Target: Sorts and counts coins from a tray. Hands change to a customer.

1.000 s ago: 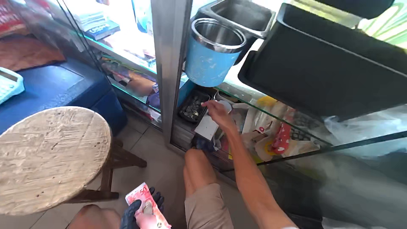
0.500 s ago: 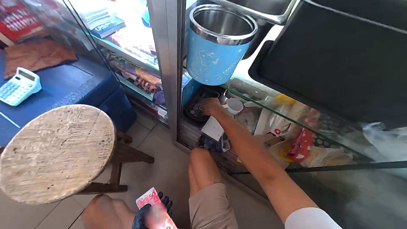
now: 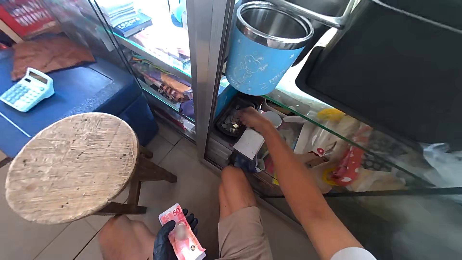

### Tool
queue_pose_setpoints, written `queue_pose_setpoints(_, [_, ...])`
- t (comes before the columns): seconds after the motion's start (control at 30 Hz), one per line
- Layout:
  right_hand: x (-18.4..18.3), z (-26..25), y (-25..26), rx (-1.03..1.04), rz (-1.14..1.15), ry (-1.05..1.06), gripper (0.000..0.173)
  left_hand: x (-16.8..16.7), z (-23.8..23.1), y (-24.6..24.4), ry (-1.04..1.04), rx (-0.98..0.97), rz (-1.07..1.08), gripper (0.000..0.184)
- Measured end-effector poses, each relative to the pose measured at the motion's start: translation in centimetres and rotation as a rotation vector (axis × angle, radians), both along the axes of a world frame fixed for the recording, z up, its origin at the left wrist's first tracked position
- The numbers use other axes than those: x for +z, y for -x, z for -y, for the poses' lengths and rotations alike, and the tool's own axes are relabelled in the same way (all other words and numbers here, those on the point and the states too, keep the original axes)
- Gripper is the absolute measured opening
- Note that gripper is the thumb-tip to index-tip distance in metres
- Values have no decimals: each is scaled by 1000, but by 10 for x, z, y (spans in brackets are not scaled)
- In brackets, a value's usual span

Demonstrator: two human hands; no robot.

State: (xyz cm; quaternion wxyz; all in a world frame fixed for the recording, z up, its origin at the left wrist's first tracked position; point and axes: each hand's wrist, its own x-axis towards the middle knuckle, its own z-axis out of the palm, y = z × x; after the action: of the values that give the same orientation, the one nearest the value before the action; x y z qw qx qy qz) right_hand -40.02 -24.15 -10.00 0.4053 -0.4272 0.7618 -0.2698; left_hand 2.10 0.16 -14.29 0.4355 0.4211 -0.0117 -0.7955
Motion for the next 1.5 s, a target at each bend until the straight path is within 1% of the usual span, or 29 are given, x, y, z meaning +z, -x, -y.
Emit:
queue_pose_setpoints(0.07, [8,-5,-1,-224,425,51,21,0,2,-1,3,-14,0,36])
queue_pose_setpoints(0.1, [9,-7,-1,-295,616,92,21,0,3,-2,8,-25,-6,37])
queue_pose_setpoints(0.13, [10,-10,0,-314,751,140,24,0,5,-3,15,-38,-21,39])
queue_pose_setpoints(0.2, [10,-17,-1,-295,867,207,32,8,8,-1,24,-63,-32,36])
queue_pose_setpoints(0.27, [12,-26,-5,-310,874,248,32,9,7,-2,27,-56,-25,34])
queue_pose_setpoints(0.37, [16,-37,-11,-304,879,246,25,-8,1,-12,41,-37,-41,35])
queue_pose_setpoints(0.47, [21,-45,-19,-290,888,224,26,-11,0,-14,35,-38,-34,36])
queue_pose_setpoints(0.57, [28,-55,-26,-228,892,210,30,3,4,-8,26,-67,-44,32])
queue_pose_setpoints(0.63, [36,-64,-33,-180,907,190,31,7,7,-6,41,-82,-79,28])
queue_pose_setpoints(0.7, [47,-75,-43,-138,907,162,36,8,8,-6,28,-63,-109,29])
queue_pose_setpoints(0.77, [57,-86,-56,-94,899,118,41,16,10,-2,0,-65,-54,30])
queue_pose_setpoints(0.87, [63,-95,-69,-44,958,74,37,10,10,-3,5,-60,-25,30])
queue_pose_setpoints(0.93, [62,-92,-68,-40,963,63,32,6,10,-4,12,-70,-15,30])
queue_pose_setpoints(1.07, [52,-73,-49,-137,830,74,22,8,11,-4,-7,-67,-29,29])
queue_pose_setpoints(1.13, [44,-61,-38,-186,780,65,20,14,9,-3,-28,-71,6,27])
queue_pose_setpoints(1.17, [40,-55,-32,-201,764,65,19,9,8,-6,-13,-68,-11,28])
queue_pose_setpoints(1.27, [32,-41,-19,-236,685,86,18,-15,3,-22,42,-85,-92,29])
queue_pose_setpoints(1.37, [26,-30,-10,-280,573,109,20,-18,-1,-25,24,-61,-107,30])
queue_pose_setpoints(1.5, [20,-21,-1,-309,513,103,22,-20,-1,-23,10,-50,-98,31])
